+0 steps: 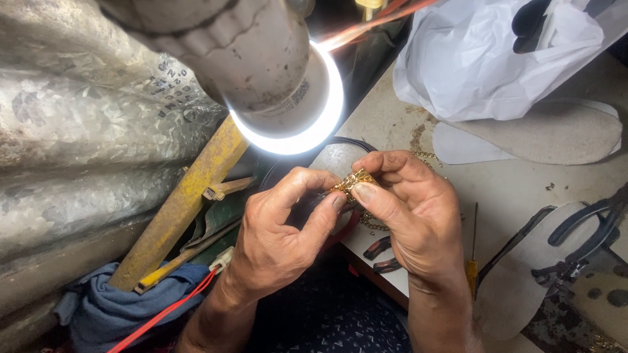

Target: Attaching a decorative gold chain to a black leather belt using pliers to manipulate the links.

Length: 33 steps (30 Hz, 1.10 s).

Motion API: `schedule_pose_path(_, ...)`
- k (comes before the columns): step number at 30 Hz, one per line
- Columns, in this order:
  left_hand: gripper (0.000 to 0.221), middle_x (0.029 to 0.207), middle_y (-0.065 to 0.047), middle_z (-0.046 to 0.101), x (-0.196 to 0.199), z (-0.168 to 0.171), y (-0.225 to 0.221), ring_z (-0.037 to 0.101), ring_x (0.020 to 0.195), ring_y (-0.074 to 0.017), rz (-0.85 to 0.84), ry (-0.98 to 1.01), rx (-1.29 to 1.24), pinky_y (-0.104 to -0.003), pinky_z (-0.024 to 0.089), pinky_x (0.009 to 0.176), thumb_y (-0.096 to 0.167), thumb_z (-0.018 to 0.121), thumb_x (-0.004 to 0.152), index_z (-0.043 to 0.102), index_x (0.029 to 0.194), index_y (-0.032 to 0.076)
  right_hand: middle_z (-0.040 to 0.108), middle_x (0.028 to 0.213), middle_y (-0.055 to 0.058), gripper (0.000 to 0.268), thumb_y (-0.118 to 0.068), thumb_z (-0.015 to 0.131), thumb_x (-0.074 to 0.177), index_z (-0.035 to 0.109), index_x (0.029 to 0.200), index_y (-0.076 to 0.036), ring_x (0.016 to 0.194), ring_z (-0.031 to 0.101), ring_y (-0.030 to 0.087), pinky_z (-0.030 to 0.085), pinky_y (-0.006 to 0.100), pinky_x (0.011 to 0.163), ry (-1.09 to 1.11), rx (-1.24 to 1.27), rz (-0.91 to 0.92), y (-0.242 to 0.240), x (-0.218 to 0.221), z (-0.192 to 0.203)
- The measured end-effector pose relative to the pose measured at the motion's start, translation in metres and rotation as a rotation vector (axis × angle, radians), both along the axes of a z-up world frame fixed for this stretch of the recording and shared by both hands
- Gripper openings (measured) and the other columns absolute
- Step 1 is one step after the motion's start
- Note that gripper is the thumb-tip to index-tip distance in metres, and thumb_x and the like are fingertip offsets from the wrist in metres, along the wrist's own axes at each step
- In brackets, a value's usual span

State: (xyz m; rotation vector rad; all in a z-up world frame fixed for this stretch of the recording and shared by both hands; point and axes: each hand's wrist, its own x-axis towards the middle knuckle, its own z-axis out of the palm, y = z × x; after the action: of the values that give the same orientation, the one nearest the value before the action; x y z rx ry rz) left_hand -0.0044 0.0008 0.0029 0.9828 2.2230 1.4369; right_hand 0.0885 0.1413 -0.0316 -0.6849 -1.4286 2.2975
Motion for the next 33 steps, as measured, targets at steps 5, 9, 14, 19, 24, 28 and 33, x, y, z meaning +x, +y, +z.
schedule_pose_path(5,0.014,0.098,-0.004,0.076,0.002,-0.003,-0.003,0.075,0.087,-0.0138,0.026,0.028,-0.007,-0.024,0.058,0.083,0.010,0.069,0.094,0.069,0.106,0.005,0.072,0.093,0.012,0.017,0.000,0.068,0.089,0.068,0.106,0.004,0.083,0.069,0.017,0.061,0.027,0.079,-0.021,-0.015,-0.001,0.000,-0.001,0.003)
schedule_pose_path(9,0.014,0.098,-0.004,0.076,0.001,-0.001,-0.002,0.075,0.087,-0.0127,0.042,-0.019,0.008,-0.023,0.059,0.083,0.011,0.070,0.094,0.069,0.106,0.004,0.072,0.093,0.013,0.018,0.001,0.068,0.088,0.067,0.106,0.003,0.083,0.070,0.017,0.062,0.027,0.078,-0.023,0.018,-0.004,0.000,-0.001,0.005)
schedule_pose_path(14,0.014,0.100,-0.004,0.076,0.001,-0.003,-0.004,0.075,0.090,-0.0129,0.047,-0.024,-0.005,-0.024,0.059,0.085,0.012,0.070,0.094,0.069,0.106,0.005,0.073,0.093,0.014,0.020,0.001,0.069,0.088,0.065,0.108,0.002,0.085,0.070,0.017,0.060,0.026,0.080,-0.024,0.000,-0.009,0.000,-0.001,0.005)
schedule_pose_path(19,0.025,0.103,-0.005,0.077,0.005,-0.004,-0.005,0.075,0.090,-0.0144,0.091,0.015,-0.030,-0.025,0.059,0.088,0.018,0.073,0.093,0.066,0.114,0.006,0.071,0.096,0.012,0.022,0.000,0.069,0.088,0.066,0.109,0.002,0.090,0.069,0.017,0.058,0.026,0.084,-0.034,0.006,-0.005,0.001,0.000,0.006)
schedule_pose_path(24,0.026,0.114,-0.021,0.065,0.024,-0.018,-0.019,0.070,0.106,-0.0323,0.175,0.453,0.149,-0.037,0.060,0.096,0.006,0.069,0.097,0.056,0.117,-0.004,0.070,0.098,0.011,0.022,0.001,0.070,0.088,0.064,0.110,0.001,0.089,0.068,0.016,0.056,0.025,0.084,0.007,-0.071,-0.029,0.006,0.002,-0.001)
schedule_pose_path(28,0.012,0.085,-0.016,0.070,0.043,-0.032,-0.023,0.068,0.070,-0.0274,0.040,0.526,0.176,-0.037,0.053,0.067,0.002,0.071,0.092,0.062,0.098,-0.004,0.067,0.107,0.010,0.025,0.000,0.070,0.088,0.062,0.112,-0.001,0.095,0.065,0.017,0.057,0.028,0.087,0.055,-0.100,-0.053,0.011,0.005,-0.007)
schedule_pose_path(33,0.018,0.081,-0.008,0.059,0.064,-0.050,-0.024,0.051,0.067,-0.0265,-0.063,0.569,-0.147,-0.038,0.042,0.064,0.019,0.065,0.101,0.062,0.092,0.004,0.066,0.098,0.010,0.023,0.000,0.067,0.090,0.060,0.112,-0.001,0.089,0.064,0.015,0.055,0.025,0.082,0.069,-0.126,-0.025,0.009,0.007,0.002)
